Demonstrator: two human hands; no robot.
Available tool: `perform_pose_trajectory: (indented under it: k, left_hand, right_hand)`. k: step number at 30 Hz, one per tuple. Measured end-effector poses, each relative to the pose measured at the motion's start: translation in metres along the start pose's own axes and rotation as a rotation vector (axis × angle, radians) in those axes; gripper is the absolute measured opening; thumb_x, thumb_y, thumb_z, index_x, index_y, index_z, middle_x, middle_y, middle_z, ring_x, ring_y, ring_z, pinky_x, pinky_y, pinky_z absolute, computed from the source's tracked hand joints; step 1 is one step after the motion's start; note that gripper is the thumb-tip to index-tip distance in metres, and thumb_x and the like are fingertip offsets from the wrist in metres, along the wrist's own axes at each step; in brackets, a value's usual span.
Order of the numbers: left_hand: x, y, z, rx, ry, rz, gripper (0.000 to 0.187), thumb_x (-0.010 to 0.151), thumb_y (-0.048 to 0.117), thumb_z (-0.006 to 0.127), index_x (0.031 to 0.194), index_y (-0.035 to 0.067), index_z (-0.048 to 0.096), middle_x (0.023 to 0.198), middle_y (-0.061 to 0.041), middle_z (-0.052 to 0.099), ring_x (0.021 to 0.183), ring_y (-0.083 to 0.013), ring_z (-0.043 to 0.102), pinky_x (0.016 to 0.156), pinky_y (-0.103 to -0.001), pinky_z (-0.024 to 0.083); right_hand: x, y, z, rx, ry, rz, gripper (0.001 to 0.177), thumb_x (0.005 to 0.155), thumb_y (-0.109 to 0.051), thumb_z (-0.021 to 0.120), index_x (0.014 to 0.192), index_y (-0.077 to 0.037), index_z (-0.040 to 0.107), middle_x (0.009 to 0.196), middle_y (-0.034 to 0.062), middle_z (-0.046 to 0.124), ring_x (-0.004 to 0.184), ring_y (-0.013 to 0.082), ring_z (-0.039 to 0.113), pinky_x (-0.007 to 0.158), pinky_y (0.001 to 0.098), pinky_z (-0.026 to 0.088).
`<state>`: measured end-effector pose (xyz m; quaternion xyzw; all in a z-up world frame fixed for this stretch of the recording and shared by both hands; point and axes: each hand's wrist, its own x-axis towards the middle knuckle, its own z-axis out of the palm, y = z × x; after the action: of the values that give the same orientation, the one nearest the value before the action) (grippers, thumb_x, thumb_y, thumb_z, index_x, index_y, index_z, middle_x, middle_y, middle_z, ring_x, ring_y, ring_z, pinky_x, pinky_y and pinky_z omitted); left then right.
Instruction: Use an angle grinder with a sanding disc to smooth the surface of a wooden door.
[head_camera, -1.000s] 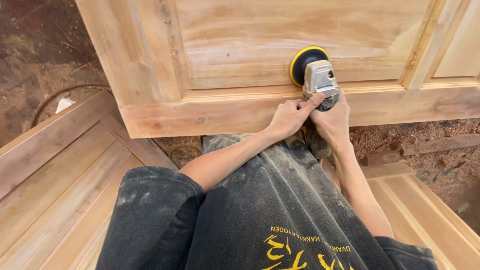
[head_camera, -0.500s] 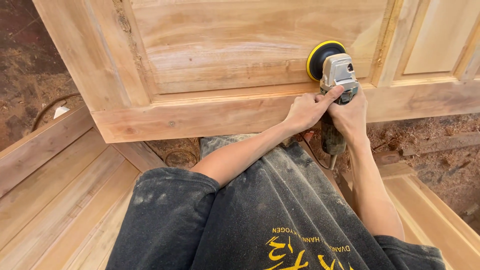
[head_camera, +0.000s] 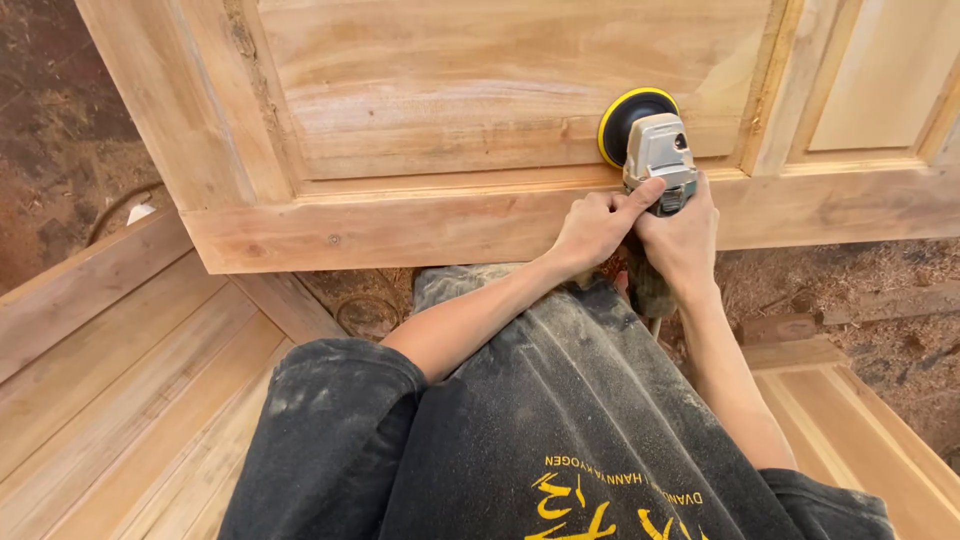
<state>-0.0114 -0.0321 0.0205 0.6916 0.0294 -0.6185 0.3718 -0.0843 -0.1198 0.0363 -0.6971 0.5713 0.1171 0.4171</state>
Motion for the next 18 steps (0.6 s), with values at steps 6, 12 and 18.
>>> perform_pose_trajectory:
  k: [6, 12, 18]
  left_hand:
    - [0.011, -0.051, -0.029, 0.004, 0.070, -0.006, 0.087, 0.077, 0.083, 0.053, 0.106, 0.004, 0.077, 0.108, -0.030, 0.072, 0.119, -0.0427, 0.062, 0.097, -0.054, 0.051]
    - [0.018, -0.051, -0.029, 0.032, 0.121, -0.013, 0.080, 0.075, 0.082, 0.057, 0.095, 0.008, 0.079, 0.086, -0.023, 0.075, 0.100, -0.0357, 0.072, 0.089, -0.047, 0.061]
    - [0.022, -0.030, -0.009, 0.117, 0.107, 0.020, 0.083, 0.078, 0.083, 0.051, 0.094, 0.006, 0.078, 0.096, -0.027, 0.073, 0.115, -0.0415, 0.064, 0.096, -0.053, 0.051]
  right_hand:
    - [-0.007, -0.006, 0.042, -0.011, -0.092, 0.020, 0.055, 0.080, -0.051, 0.068, 0.111, -0.006, 0.056, 0.089, 0.0305, 0.070, 0.101, 0.0490, 0.069, 0.080, 0.0602, 0.049]
    - [-0.009, -0.008, 0.032, -0.038, -0.115, 0.040, 0.055, 0.071, -0.043, 0.070, 0.112, -0.009, 0.055, 0.091, 0.0295, 0.071, 0.103, 0.0493, 0.068, 0.082, 0.0626, 0.049]
    - [0.002, 0.001, 0.004, 0.032, -0.104, 0.069, 0.053, 0.069, -0.038, 0.066, 0.110, -0.007, 0.055, 0.091, 0.0313, 0.069, 0.103, 0.0519, 0.067, 0.081, 0.0609, 0.049]
